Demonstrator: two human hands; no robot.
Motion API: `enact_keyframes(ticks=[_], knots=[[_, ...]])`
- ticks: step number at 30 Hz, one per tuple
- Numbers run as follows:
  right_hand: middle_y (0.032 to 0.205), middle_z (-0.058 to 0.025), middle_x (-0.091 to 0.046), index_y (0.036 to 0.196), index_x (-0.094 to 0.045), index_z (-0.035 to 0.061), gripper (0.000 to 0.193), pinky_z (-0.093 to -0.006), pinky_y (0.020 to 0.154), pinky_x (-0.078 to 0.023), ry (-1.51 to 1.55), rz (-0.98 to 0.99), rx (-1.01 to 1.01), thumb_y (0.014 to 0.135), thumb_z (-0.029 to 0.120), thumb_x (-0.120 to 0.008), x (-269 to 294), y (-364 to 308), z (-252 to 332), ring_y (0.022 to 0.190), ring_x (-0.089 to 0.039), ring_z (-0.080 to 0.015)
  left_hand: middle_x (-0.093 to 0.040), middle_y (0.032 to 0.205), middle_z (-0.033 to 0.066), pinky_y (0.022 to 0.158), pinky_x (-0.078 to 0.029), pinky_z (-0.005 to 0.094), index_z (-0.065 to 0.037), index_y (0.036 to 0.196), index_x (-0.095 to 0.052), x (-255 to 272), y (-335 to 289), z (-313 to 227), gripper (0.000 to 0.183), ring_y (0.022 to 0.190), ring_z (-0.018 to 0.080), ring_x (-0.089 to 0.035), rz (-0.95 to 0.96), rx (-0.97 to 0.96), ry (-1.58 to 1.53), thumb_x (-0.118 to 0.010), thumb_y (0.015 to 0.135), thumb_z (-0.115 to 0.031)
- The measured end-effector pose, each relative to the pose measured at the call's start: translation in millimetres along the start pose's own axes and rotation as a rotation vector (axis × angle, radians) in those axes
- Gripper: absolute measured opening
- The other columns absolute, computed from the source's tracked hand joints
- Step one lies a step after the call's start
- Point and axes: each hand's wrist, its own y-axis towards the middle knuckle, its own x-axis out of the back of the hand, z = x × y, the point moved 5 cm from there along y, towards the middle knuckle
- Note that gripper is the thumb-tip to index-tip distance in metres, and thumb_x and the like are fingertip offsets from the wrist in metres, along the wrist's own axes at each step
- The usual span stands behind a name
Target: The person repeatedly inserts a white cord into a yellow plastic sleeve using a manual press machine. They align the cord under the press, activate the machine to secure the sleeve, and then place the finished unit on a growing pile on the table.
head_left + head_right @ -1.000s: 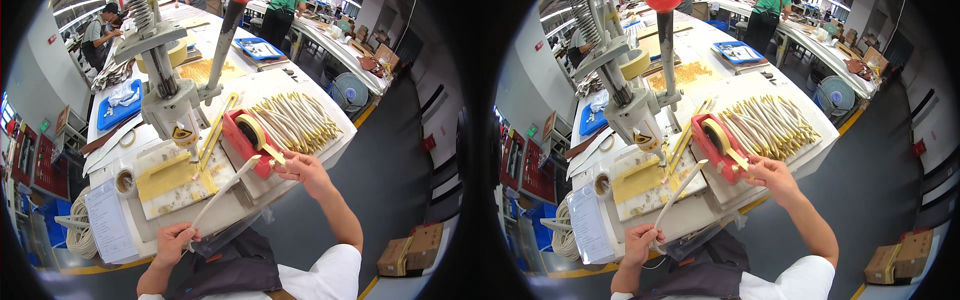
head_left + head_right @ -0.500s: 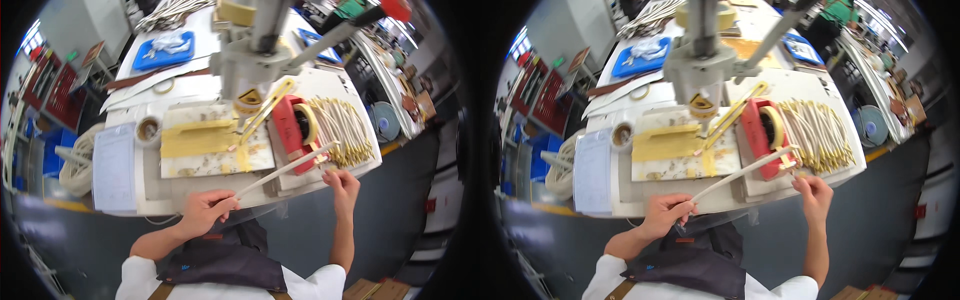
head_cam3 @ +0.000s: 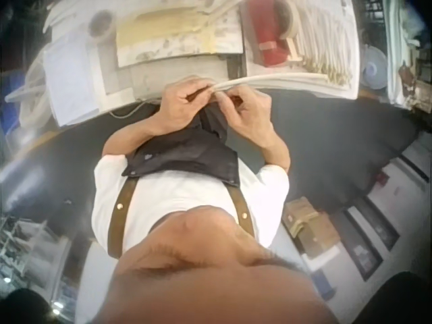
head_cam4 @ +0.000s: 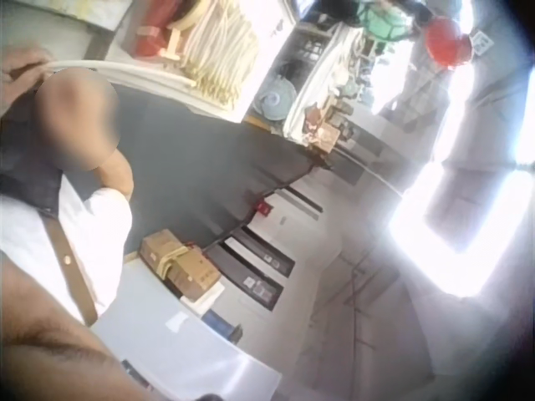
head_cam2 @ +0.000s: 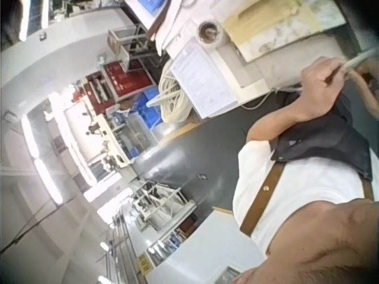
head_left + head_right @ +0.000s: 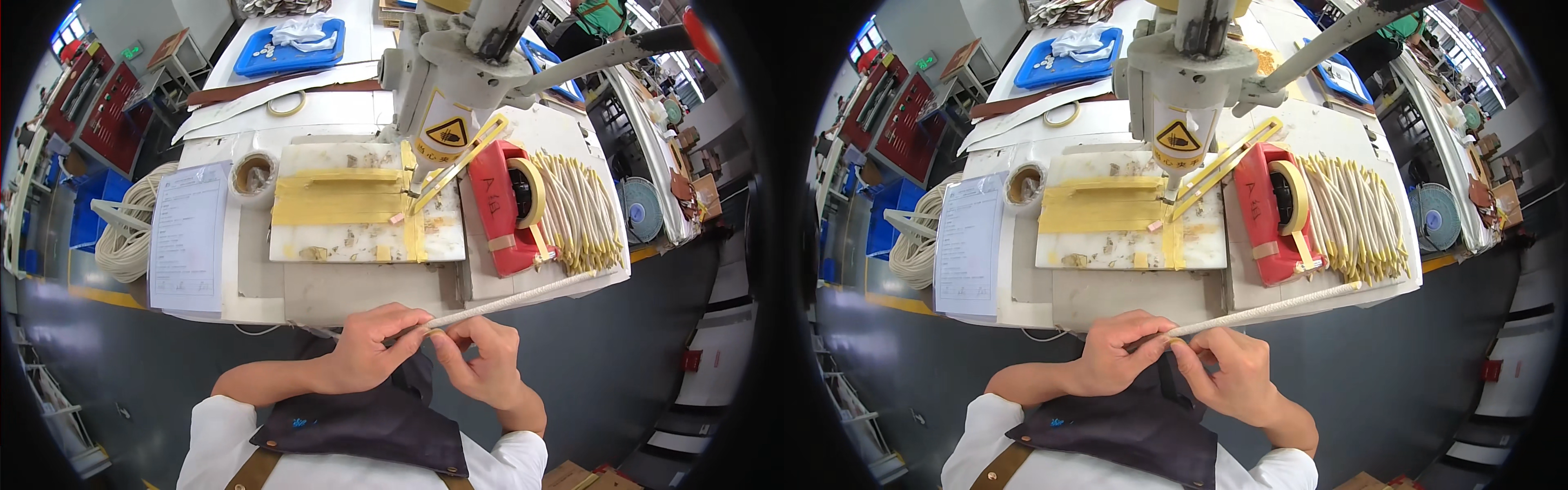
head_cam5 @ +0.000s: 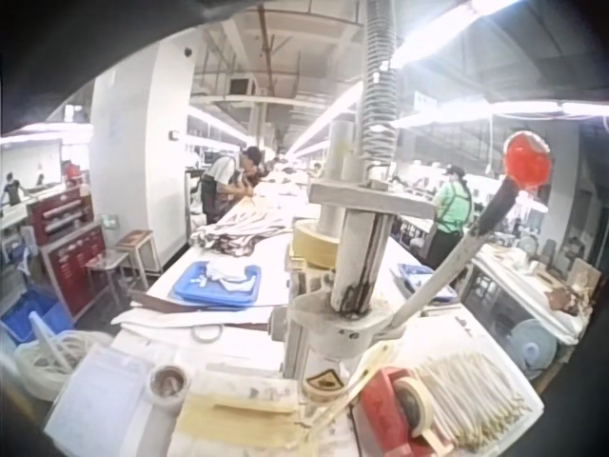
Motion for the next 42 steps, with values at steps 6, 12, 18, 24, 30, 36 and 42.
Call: enact_keyframes(ticks=[6, 12, 18, 24, 30, 36, 42], knots=[[0.065, -0.0066, -0.068, 0.079, -0.063, 0.0026, 0.022, -0.0265, 0.050, -0.053, 0.001, -0.029, -0.051, 0.087, 0.011, -0.081, 0.2, -3.6, -0.3, 0.054, -0.069, -0.0161, -0.072, 0.098, 0.0119, 0.070, -0.054, 0.0286, 0.002, 0.116, -0.071, 0.7, -0.9, -2.1, 0.022, 0.081, 0.0169, -0.068, -0.013, -0.090, 0.077, -0.068, 0.095, -0.002], [0.063, -0.0061, -0.067, 0.076, -0.062, 0.0029, 0.023, -0.0266, 0.050, -0.053, 0.028, -0.003, -0.019, 0.086, 0.011, -0.081, 1.0, -2.6, 4.4, 0.054, -0.069, -0.0158, -0.072, 0.096, 0.0126, 0.067, -0.054, 0.0290, 0.002, 0.115, -0.071, 1.5, -1.0, -6.7, 0.022, 0.078, 0.0184, -0.069, -0.045, -0.160, 0.090, -0.069, 0.093, 0.000], [0.064, -0.0059, -0.067, 0.075, -0.061, 0.0037, 0.022, -0.0271, 0.049, -0.051, -0.034, -0.040, -0.034, 0.085, 0.009, -0.081, -0.8, -2.3, 6.5, 0.053, -0.069, -0.0169, -0.072, 0.095, 0.0128, 0.066, -0.055, 0.0289, 0.002, 0.114, -0.071, 0.8, -1.4, -6.7, 0.022, 0.077, 0.0184, -0.068, -0.057, -0.228, 0.099, -0.070, 0.092, 0.001], [0.065, -0.0062, -0.067, 0.076, -0.062, 0.0042, 0.021, -0.0281, 0.049, -0.050, -0.092, -0.026, -0.025, 0.082, 0.009, -0.082, 2.0, -1.5, 9.4, 0.055, -0.069, -0.0185, -0.069, 0.093, 0.0088, 0.064, -0.051, 0.0257, 0.002, 0.110, -0.071, 0.1, -3.5, -9.9, 0.016, 0.074, 0.0115, -0.063, -0.053, -0.174, -0.003, -0.071, 0.095, -0.005], [0.066, -0.0048, -0.069, 0.077, -0.067, 0.0051, 0.019, -0.0294, 0.053, -0.049, -0.147, -0.050, 0.049, 0.077, 0.013, -0.085, 5.0, -3.6, 17.2, 0.056, -0.068, -0.0195, -0.065, 0.090, 0.0030, 0.064, -0.045, 0.0218, 0.001, 0.101, -0.070, -6.9, 2.7, 11.6, 0.016, 0.074, 0.0038, -0.055, 0.104, 0.218, -0.451, -0.069, 0.100, -0.015], [0.070, -0.0054, -0.070, 0.079, -0.069, 0.0051, 0.017, -0.0316, 0.056, -0.048, -0.167, -0.063, 0.126, 0.075, 0.012, -0.085, 11.5, -5.5, 16.2, 0.060, -0.067, -0.0225, -0.065, 0.083, 0.0016, 0.058, -0.043, 0.0214, -0.001, 0.091, -0.067, -6.6, -0.2, -6.6, 0.010, 0.072, 0.0044, -0.058, 0.047, 0.138, -0.369, -0.073, 0.096, -0.008], [0.074, -0.0060, -0.071, 0.080, -0.070, 0.0055, 0.014, -0.0313, 0.057, -0.050, -0.092, -0.062, 0.068, 0.074, 0.004, -0.082, 14.5, -3.9, 7.9, 0.063, -0.068, -0.0218, -0.066, 0.079, 0.0059, 0.054, -0.048, 0.0276, -0.003, 0.093, -0.069, -1.9, -0.6, -19.3, 0.011, 0.066, 0.0125, -0.062, -0.032, -0.176, -0.068, -0.078, 0.091, -0.009]])
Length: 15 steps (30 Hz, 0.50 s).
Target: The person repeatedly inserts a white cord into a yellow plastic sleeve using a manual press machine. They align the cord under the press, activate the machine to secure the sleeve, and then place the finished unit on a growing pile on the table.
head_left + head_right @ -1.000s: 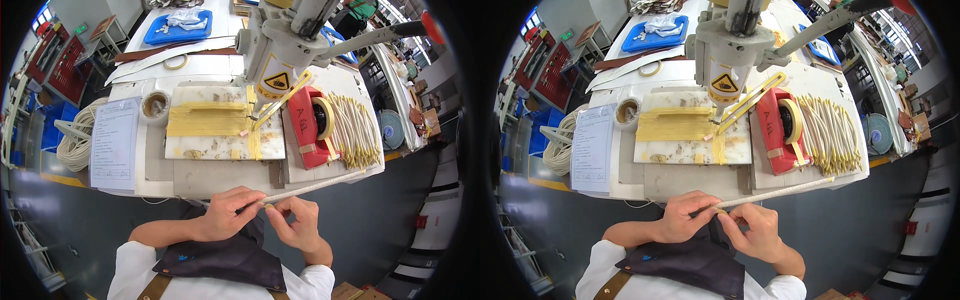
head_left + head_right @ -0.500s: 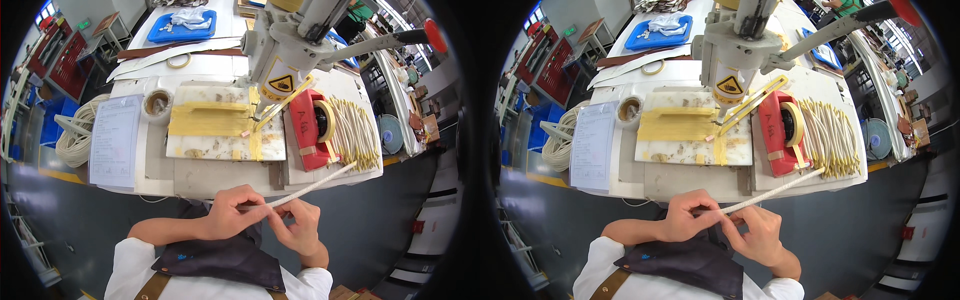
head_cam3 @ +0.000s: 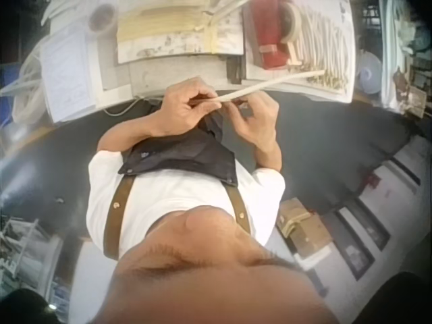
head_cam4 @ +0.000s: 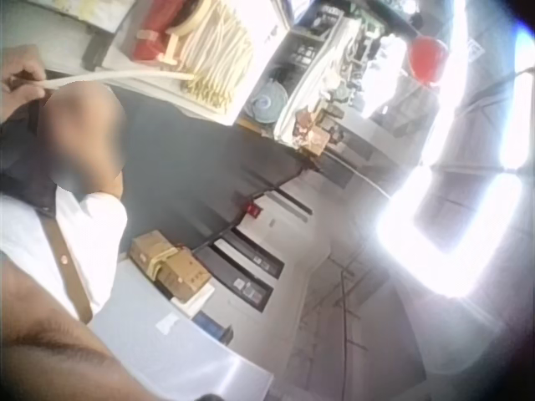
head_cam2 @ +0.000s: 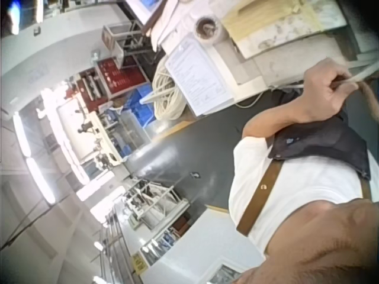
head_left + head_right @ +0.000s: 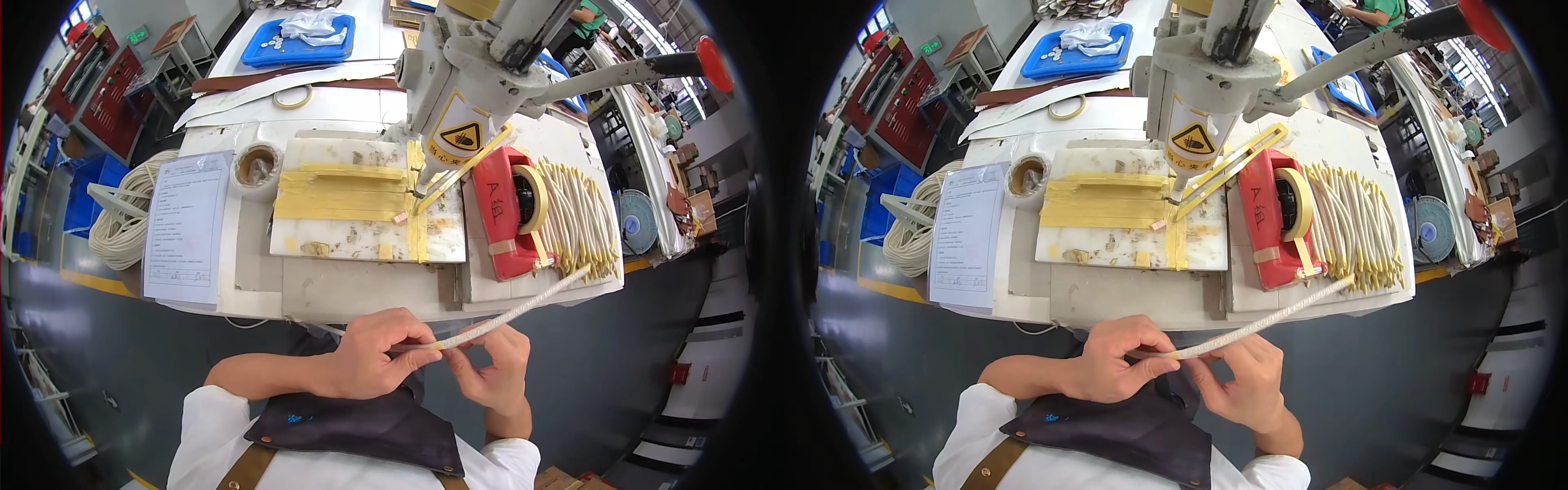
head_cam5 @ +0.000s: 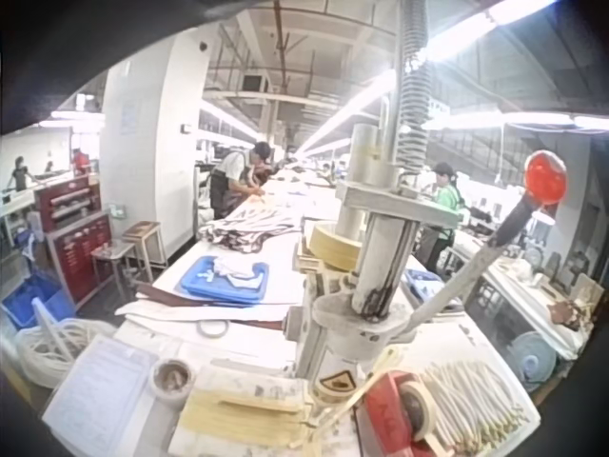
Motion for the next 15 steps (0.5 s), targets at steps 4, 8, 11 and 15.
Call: enact_keyframes(ticks=[4, 8, 11, 15], knots=[[0.076, -0.0085, -0.072, 0.083, -0.070, 0.0016, 0.013, -0.0280, 0.060, -0.053, 0.188, -0.015, -0.051, 0.075, -0.007, -0.074, -6.4, -7.3, -16.6, 0.067, -0.070, -0.0187, -0.065, 0.074, 0.0066, 0.053, -0.049, 0.0315, -0.003, 0.095, -0.070, -0.6, -5.3, -5.3, 0.015, 0.062, 0.0186, -0.063, 0.041, -0.161, 0.176, -0.079, 0.090, -0.013], [0.076, -0.0094, -0.072, 0.084, -0.070, 0.0008, 0.015, -0.0265, 0.062, -0.054, 0.240, -0.028, 0.014, 0.075, -0.012, -0.071, -8.8, -4.1, -18.8, 0.067, -0.070, -0.0170, -0.066, 0.073, 0.0072, 0.052, -0.048, 0.0328, -0.002, 0.095, -0.071, -5.9, -11.6, -2.6, 0.013, 0.058, 0.0213, -0.062, 0.036, -0.189, 0.181, -0.077, 0.091, -0.013], [0.073, -0.0092, -0.072, 0.084, -0.072, 0.0008, 0.016, -0.0266, 0.058, -0.052, 0.288, -0.076, -0.007, 0.075, -0.012, -0.070, -13.1, -9.9, -23.4, 0.066, -0.070, -0.0163, -0.066, 0.072, 0.0081, 0.052, -0.047, 0.0326, -0.001, 0.095, -0.071, -9.1, -12.3, 2.4, 0.014, 0.056, 0.0204, -0.061, 0.119, -0.105, 0.089, -0.073, 0.095, -0.015], [0.072, -0.0100, -0.074, 0.101, -0.072, -0.0008, 0.028, -0.0270, 0.058, -0.047, 0.360, -0.064, -0.010, 0.075, -0.011, -0.071, -16.1, -10.9, -25.6, 0.065, -0.071, -0.0163, -0.064, 0.068, 0.0043, 0.048, -0.043, 0.0281, 0.001, 0.095, -0.071, -12.7, -14.7, 11.7, 0.025, 0.054, 0.0120, -0.058, 0.307, 0.167, -0.164, -0.066, 0.102, -0.022]])
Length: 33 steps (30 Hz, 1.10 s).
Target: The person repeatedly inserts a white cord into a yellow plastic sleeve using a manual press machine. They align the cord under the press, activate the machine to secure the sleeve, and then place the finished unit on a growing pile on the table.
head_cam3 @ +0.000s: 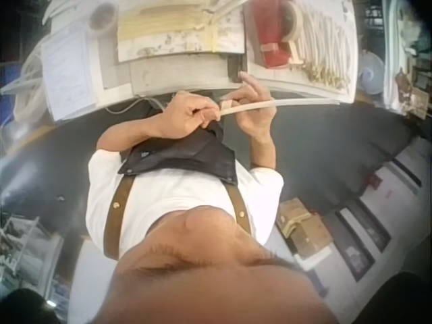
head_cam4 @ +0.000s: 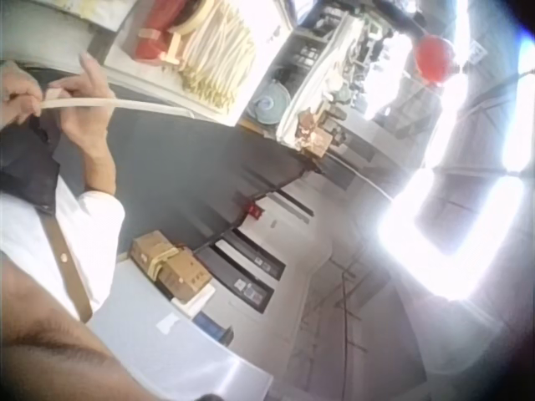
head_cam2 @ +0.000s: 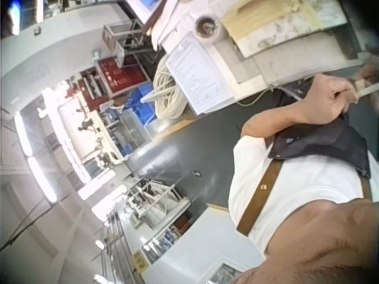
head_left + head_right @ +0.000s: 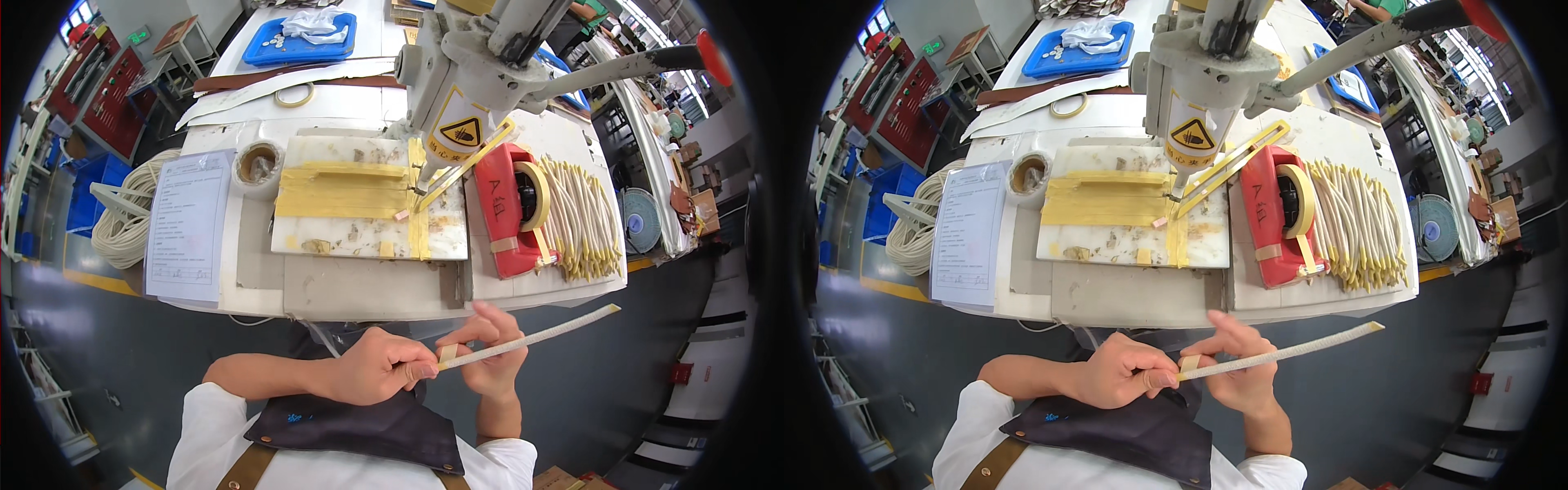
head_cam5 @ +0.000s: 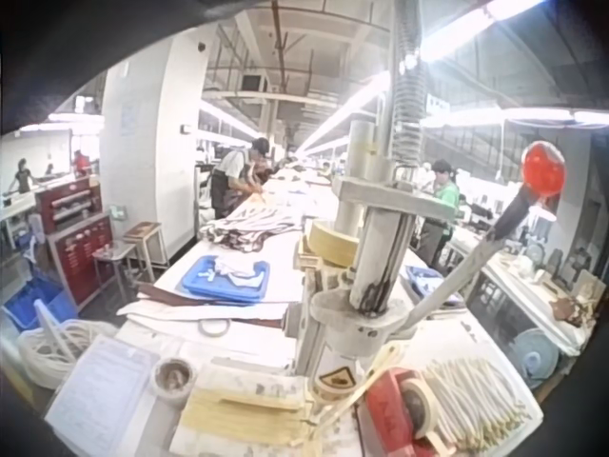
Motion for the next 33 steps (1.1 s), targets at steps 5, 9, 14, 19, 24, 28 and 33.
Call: enact_keyframes(ticks=[5, 9, 14, 19, 24, 28, 33], knots=[[0.072, -0.0077, -0.077, 0.127, -0.062, -0.0010, 0.051, -0.0337, 0.077, -0.052, 0.047, 0.058, 0.132, 0.078, -0.007, -0.077, -3.7, -7.7, -8.8, 0.075, -0.073, -0.0188, -0.060, 0.065, 0.0004, 0.045, -0.035, 0.0230, 0.003, 0.098, -0.071, -11.6, -3.4, 27.0, 0.034, 0.050, 0.0048, -0.045, 0.305, 0.508, -0.651, -0.060, 0.107, -0.029], [0.102, -0.0172, -0.076, 0.131, -0.061, -0.0018, 0.054, -0.0364, 0.084, -0.053, 0.327, 0.016, 0.067, 0.081, -0.001, -0.080, -8.1, -17.5, -21.9, 0.093, -0.073, -0.0222, -0.061, 0.066, 0.0004, 0.046, -0.032, 0.0199, 0.003, 0.104, -0.070, -20.5, -2.3, 31.2, 0.034, 0.049, 0.0022, -0.040, 0.357, 0.689, -0.861, -0.059, 0.107, -0.029], [0.130, -0.0222, -0.064, 0.129, -0.062, -0.0046, 0.045, -0.0353, 0.087, -0.055, 0.530, -0.210, -0.308, 0.087, -0.001, -0.076, -20.0, -2.1, -8.2, 0.113, -0.067, -0.0280, -0.068, 0.076, 0.0054, 0.048, -0.041, 0.0220, 0.003, 0.110, -0.070, -5.0, 5.3, 9.4, 0.029, 0.050, 0.0083, -0.050, 0.136, 0.288, -0.250, -0.062, 0.104, -0.025], [0.107, -0.0209, -0.068, 0.113, -0.069, -0.0088, 0.028, -0.0328, 0.075, -0.058, 0.834, 0.005, -0.442, 0.086, -0.004, -0.071, -18.5, -46.8, -28.6, 0.088, -0.071, -0.0255, -0.070, 0.087, 0.0063, 0.054, -0.051, 0.0249, 0.004, 0.117, -0.069, 9.6, -7.0, -26.6, 0.028, 0.060, 0.0153, -0.060, -0.206, -0.480, 0.753, -0.070, 0.091, -0.005], [0.100, -0.0172, -0.070, 0.114, -0.072, -0.0063, 0.033, -0.0312, 0.069, -0.057, 0.752, 0.027, -0.433, 0.081, -0.004, -0.077, -19.9, -34.1, -15.5, 0.081, -0.072, -0.0225, -0.071, 0.090, 0.0065, 0.052, -0.052, 0.0251, 0.005, 0.118, -0.068, 9.9, -13.6, -28.9, 0.037, 0.060, 0.0135, -0.061, -0.188, -0.634, 0.984, -0.077, 0.083, -0.004], [0.092, -0.0110, -0.072, 0.106, -0.077, -0.0003, 0.027, -0.0303, 0.065, -0.057, 0.297, 0.119, -0.366, 0.079, -0.007, -0.079, -12.0, -27.4, -9.7, 0.076, -0.071, -0.0172, -0.071, 0.085, 0.0061, 0.050, -0.052, 0.0246, 0.002, 0.107, -0.072, 10.7, -12.0, -25.9, 0.028, 0.058, 0.0141, -0.063, -0.159, -0.530, 0.873, -0.082, 0.084, -0.012], [0.086, -0.0102, -0.071, 0.100, -0.076, 0.0037, 0.029, -0.0294, 0.060, -0.056, -0.137, 0.133, -0.158, 0.075, -0.010, -0.077, -12.9, -12.0, 3.6, 0.071, -0.070, -0.0200, -0.066, 0.074, 0.0043, 0.050, -0.049, 0.0275, -0.002, 0.104, -0.073, 10.8, -7.8, -13.2, 0.025, 0.057, 0.0147, -0.061, -0.032, -0.313, 0.856, -0.081, 0.088, -0.019]])
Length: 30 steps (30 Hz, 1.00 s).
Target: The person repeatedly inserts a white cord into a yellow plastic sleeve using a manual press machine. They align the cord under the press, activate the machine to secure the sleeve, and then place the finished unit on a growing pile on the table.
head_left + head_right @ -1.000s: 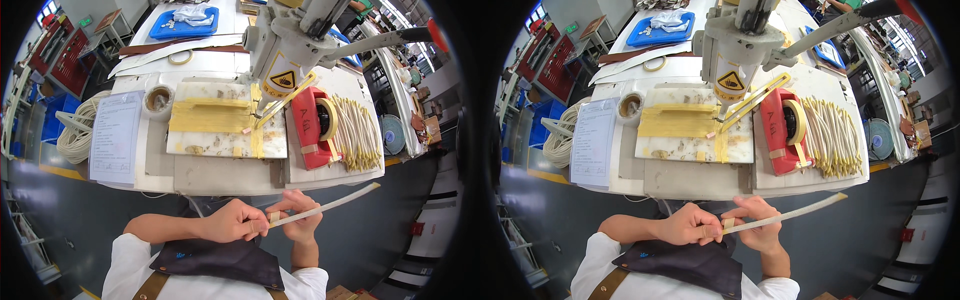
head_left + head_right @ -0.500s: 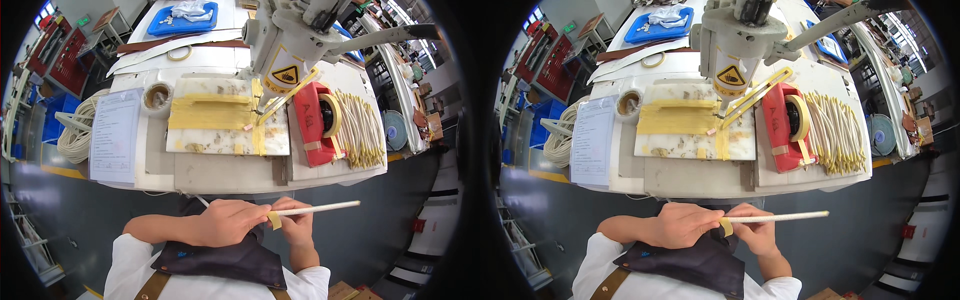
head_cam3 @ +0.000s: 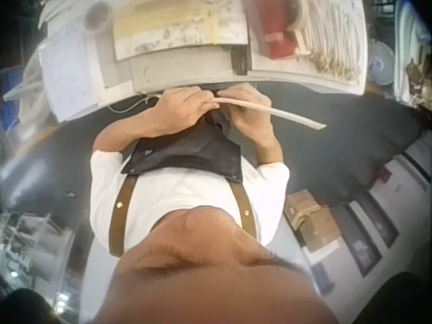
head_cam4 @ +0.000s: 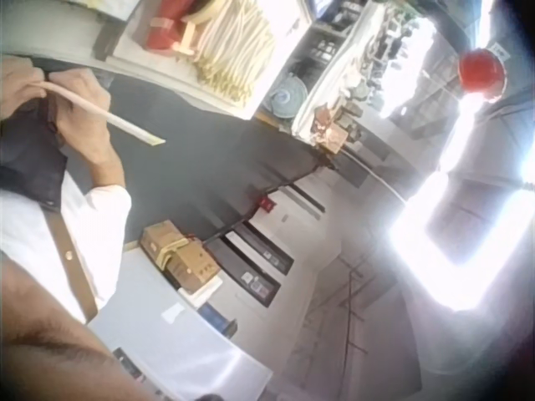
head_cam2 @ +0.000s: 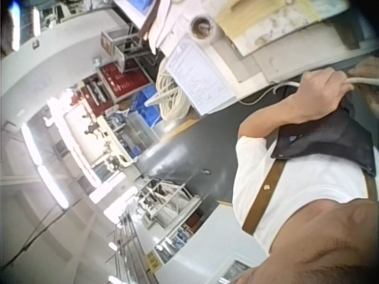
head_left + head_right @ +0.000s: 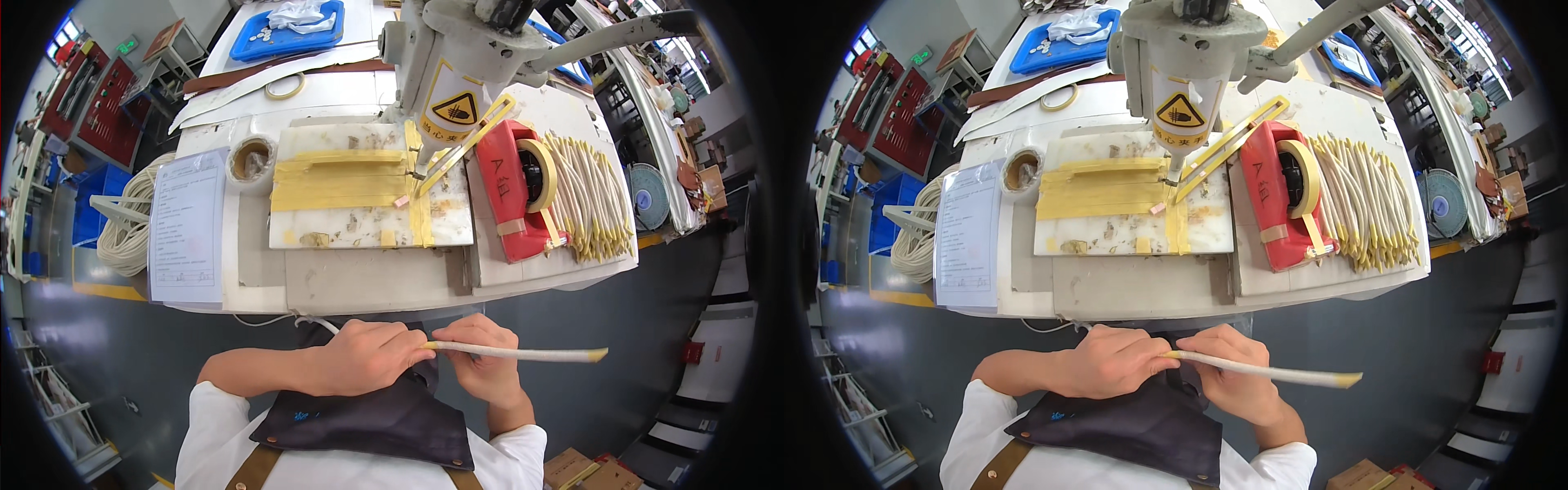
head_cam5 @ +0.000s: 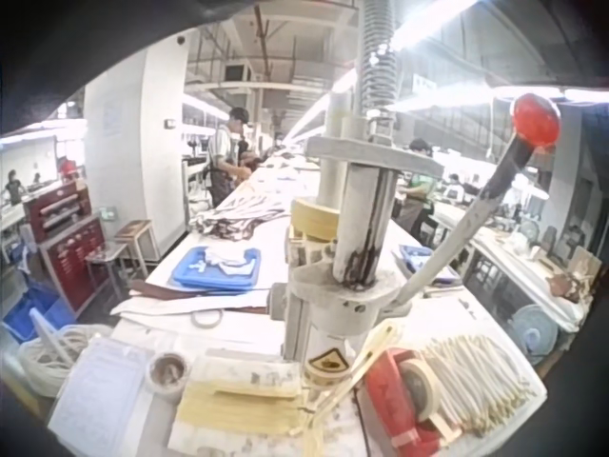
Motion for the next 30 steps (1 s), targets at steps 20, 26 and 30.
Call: enact_keyframes(ticks=[20, 26, 30], knots=[[0.087, -0.0101, -0.070, 0.099, -0.077, 0.0012, 0.027, -0.0297, 0.069, -0.055, 0.398, -0.298, 0.214, 0.075, 0.005, -0.088, -10.6, 6.9, -31.3, 0.084, -0.067, -0.0206, -0.053, 0.060, -0.0004, 0.046, -0.037, 0.0269, -0.001, 0.096, -0.070, -41.7, -11.4, 17.4, 0.033, 0.048, 0.0095, -0.047, 0.297, 0.845, -1.225, -0.062, 0.105, -0.032], [0.085, -0.0114, -0.071, 0.100, -0.078, -0.0019, 0.028, -0.0269, 0.059, -0.052, 0.584, -0.169, -0.016, 0.075, 0.004, -0.090, -15.7, -10.7, -50.4, 0.068, -0.066, -0.0147, -0.055, 0.071, 0.0081, 0.052, -0.047, 0.0331, -0.001, 0.104, -0.066, -10.1, -7.7, -6.4, 0.016, 0.057, 0.0217, -0.056, -0.187, 0.211, -0.267, -0.072, 0.094, -0.012], [0.085, -0.0117, -0.070, 0.098, -0.079, -0.0037, 0.024, -0.0248, 0.058, -0.050, 0.719, -0.180, -0.021, 0.076, 0.001, -0.088, -30.4, -14.3, -52.8, 0.069, -0.065, -0.0139, -0.049, 0.068, 0.0056, 0.050, -0.046, 0.0315, -0.001, 0.104, -0.064, -10.7, -10.0, -7.2, 0.017, 0.054, 0.0200, -0.056, -0.200, 0.094, -0.030, -0.073, 0.091, -0.007]])
